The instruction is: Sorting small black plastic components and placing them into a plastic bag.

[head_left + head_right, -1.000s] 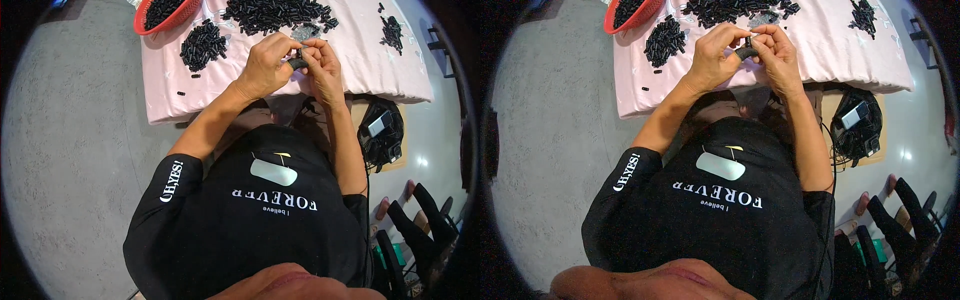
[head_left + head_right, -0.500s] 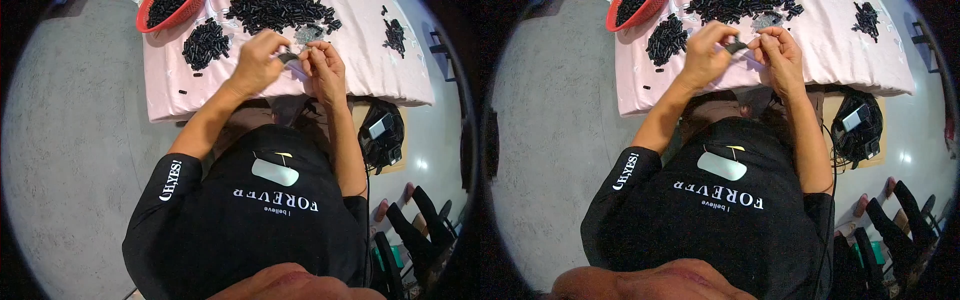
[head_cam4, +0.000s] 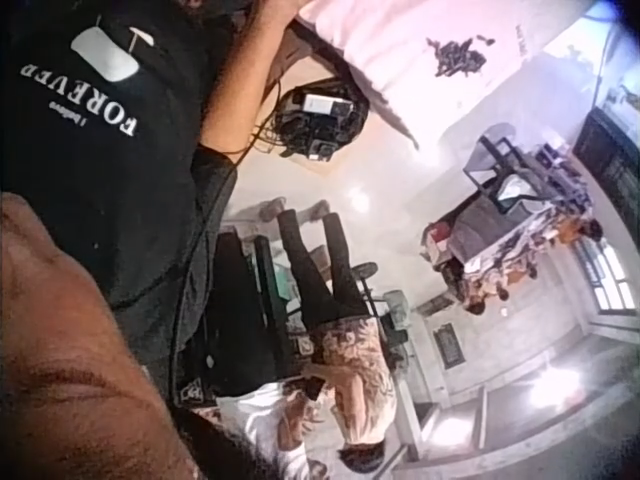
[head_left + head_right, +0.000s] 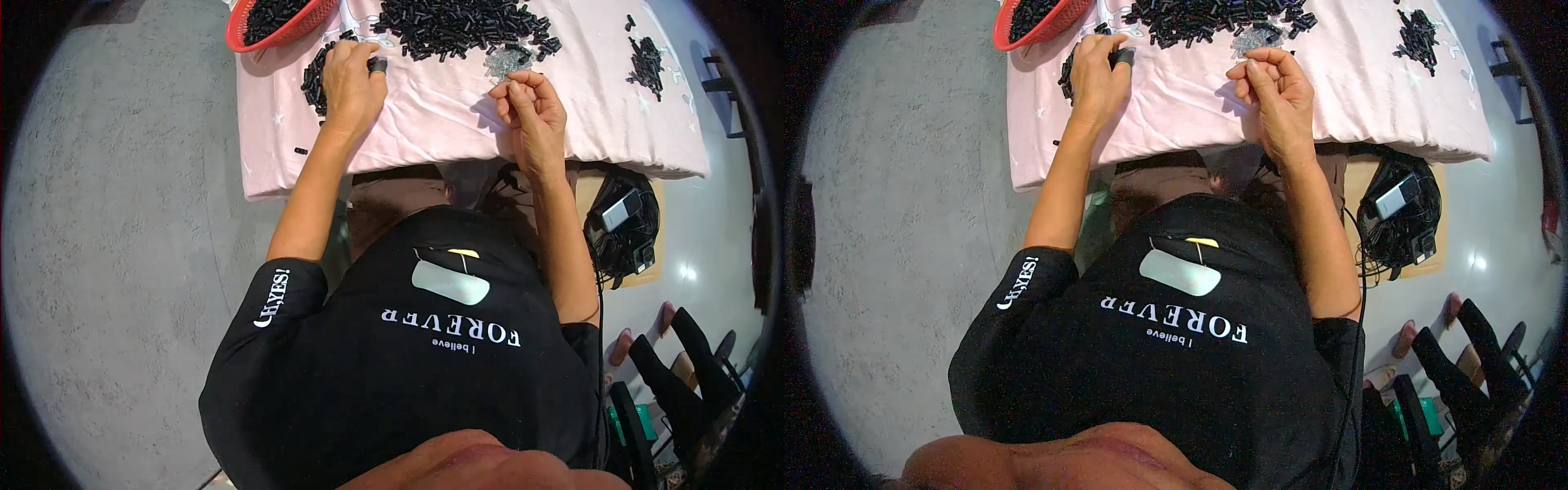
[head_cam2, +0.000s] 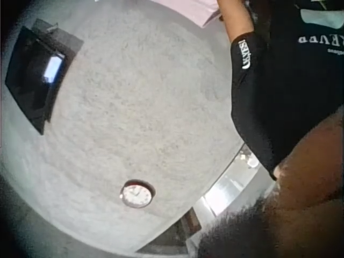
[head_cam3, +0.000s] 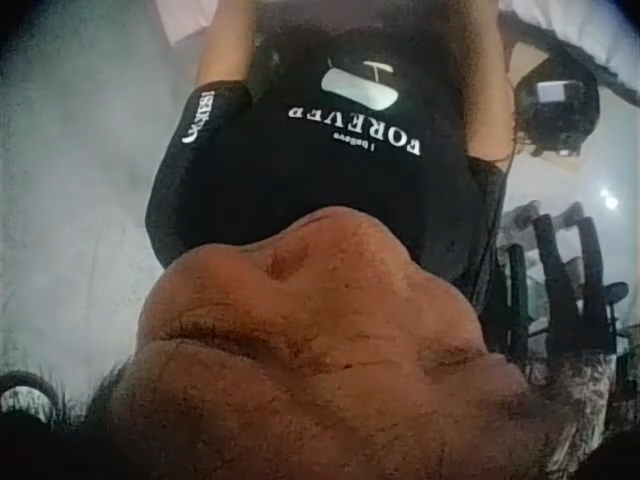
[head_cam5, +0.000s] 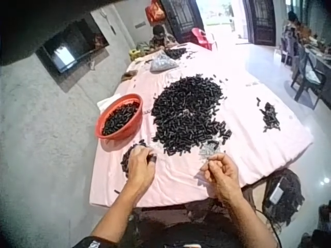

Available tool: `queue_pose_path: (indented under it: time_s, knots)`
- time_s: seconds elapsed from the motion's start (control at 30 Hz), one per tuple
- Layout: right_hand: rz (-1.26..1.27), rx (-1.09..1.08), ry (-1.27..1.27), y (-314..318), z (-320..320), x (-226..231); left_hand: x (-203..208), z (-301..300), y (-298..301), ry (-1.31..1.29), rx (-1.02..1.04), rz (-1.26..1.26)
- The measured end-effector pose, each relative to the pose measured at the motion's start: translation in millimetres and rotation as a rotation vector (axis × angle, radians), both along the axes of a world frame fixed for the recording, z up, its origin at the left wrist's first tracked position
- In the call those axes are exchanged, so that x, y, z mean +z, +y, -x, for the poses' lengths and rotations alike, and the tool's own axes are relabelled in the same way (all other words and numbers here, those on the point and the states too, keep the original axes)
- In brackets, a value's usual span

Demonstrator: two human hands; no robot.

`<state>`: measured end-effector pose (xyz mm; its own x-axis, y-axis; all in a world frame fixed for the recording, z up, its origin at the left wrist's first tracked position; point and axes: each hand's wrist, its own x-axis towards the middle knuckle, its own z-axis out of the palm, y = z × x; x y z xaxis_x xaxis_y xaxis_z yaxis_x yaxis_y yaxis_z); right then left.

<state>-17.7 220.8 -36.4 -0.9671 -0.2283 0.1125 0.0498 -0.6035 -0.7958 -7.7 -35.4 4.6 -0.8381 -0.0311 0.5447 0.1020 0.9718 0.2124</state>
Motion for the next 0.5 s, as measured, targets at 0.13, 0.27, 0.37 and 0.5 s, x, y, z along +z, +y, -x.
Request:
queue_pose_path:
  time_s: [0.13,0.27,0.37,0.5]
  knots:
    - [-0.051,-0.020,0.030,0,0,-2,2,15,32,-0.113,-0.161,-0.200]
    - [-0.087,-0.045,0.018,-2,-5,5,0,35,61,-0.082,-0.290,-0.197]
    - [-0.102,-0.058,0.021,-1,-6,5,-2,43,72,-0.051,-0.309,-0.161]
    - [-0.140,-0.057,0.034,-3,-6,6,-13,51,65,-0.066,-0.306,-0.073]
